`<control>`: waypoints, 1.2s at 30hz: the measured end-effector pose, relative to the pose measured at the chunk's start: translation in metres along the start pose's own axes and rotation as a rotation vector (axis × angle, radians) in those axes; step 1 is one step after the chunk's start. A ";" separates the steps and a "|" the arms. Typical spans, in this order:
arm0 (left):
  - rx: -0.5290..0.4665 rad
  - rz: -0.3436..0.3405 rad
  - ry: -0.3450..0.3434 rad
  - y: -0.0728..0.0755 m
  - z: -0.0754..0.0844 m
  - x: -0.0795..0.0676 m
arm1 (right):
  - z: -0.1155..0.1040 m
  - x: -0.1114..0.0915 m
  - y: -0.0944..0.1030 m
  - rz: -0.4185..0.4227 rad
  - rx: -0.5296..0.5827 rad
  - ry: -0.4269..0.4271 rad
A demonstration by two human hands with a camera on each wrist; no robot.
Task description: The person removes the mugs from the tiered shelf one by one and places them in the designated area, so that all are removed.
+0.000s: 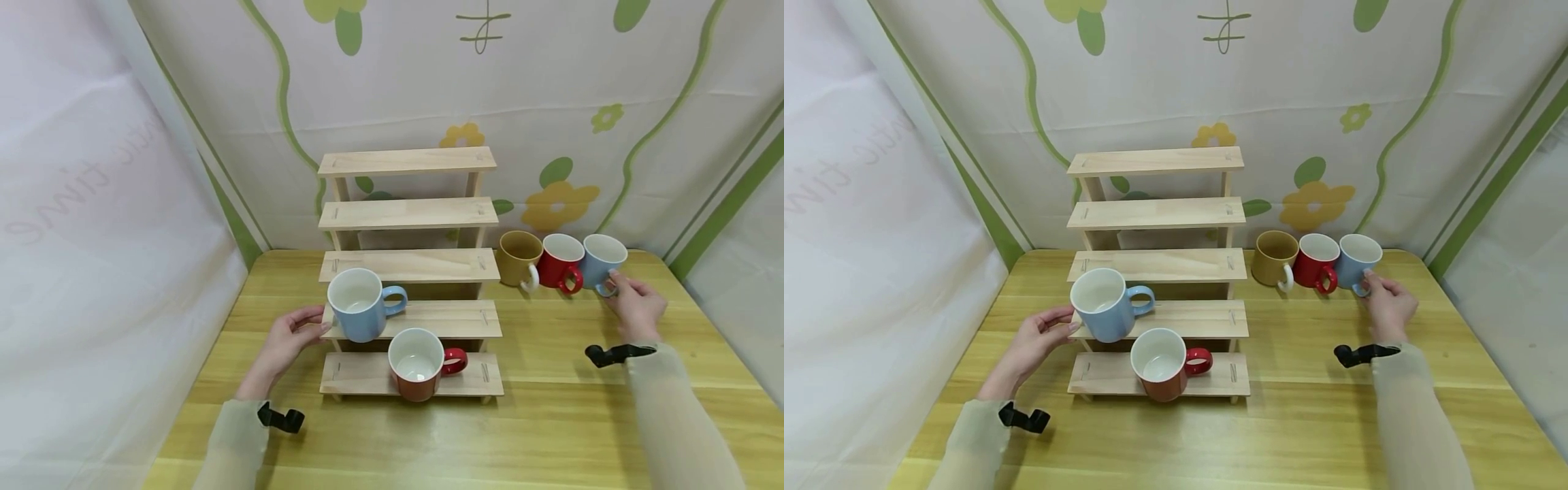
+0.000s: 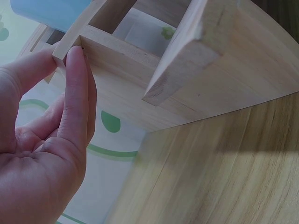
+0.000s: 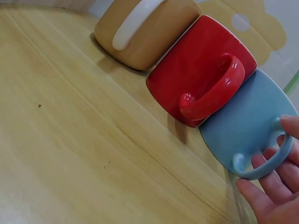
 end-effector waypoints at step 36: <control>-0.007 -0.005 -0.012 -0.001 0.001 0.000 | -0.093 -0.138 -0.132 -0.561 -0.130 0.430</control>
Point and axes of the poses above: each hand's wrist, its own x-axis towards the middle knuckle, its own y-axis out of the back of the hand, z = x × y, the point moved 5 cm from there along x, towards the middle knuckle, and after that the axes turned 7 degrees about x, right-handed, at the moved point
